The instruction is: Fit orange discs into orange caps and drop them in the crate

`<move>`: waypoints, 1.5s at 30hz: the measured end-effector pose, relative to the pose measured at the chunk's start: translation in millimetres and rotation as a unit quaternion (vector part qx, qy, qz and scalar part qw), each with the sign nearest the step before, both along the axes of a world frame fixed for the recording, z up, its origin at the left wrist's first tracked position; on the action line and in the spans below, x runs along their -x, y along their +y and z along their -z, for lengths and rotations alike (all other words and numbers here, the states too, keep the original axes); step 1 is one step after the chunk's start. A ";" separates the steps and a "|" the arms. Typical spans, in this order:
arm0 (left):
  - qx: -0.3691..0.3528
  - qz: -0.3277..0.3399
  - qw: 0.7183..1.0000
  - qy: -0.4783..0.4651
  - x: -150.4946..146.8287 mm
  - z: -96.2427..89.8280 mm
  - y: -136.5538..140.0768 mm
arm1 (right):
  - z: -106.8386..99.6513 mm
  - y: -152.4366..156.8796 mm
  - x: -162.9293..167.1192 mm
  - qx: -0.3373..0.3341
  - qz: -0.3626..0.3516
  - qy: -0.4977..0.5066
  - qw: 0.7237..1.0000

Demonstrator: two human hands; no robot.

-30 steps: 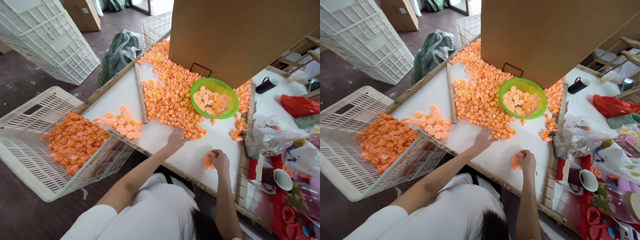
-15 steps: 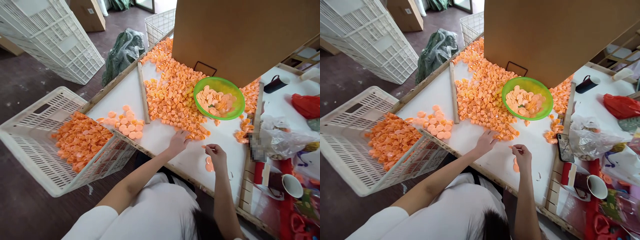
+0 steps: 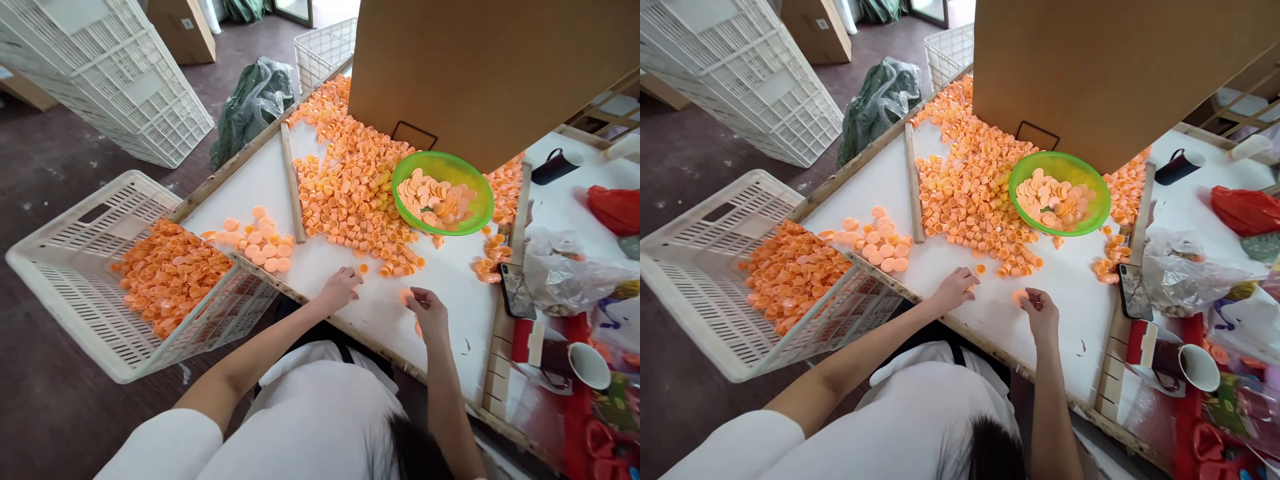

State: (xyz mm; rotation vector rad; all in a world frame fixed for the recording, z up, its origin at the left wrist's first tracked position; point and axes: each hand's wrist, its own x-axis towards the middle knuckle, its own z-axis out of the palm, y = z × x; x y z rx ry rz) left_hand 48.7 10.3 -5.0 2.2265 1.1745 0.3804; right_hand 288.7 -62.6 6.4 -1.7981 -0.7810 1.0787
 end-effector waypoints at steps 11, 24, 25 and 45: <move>0.212 -0.157 0.944 -0.200 30.4 -2.6 -13.4 | 2.3 18.0 86.0 0.001 -0.145 0.087 0.986; 0.408 -0.219 0.863 -0.201 24.6 14.6 3.4 | 17.6 50.6 101.8 0.136 -0.222 0.040 0.965; 0.419 -0.222 0.859 -0.194 24.2 13.2 6.2 | 17.1 54.3 101.7 0.151 -0.227 0.035 0.961; 0.368 -0.155 0.908 -0.126 31.1 1.8 12.2 | -2.0 46.4 102.5 0.074 -0.278 -0.111 0.951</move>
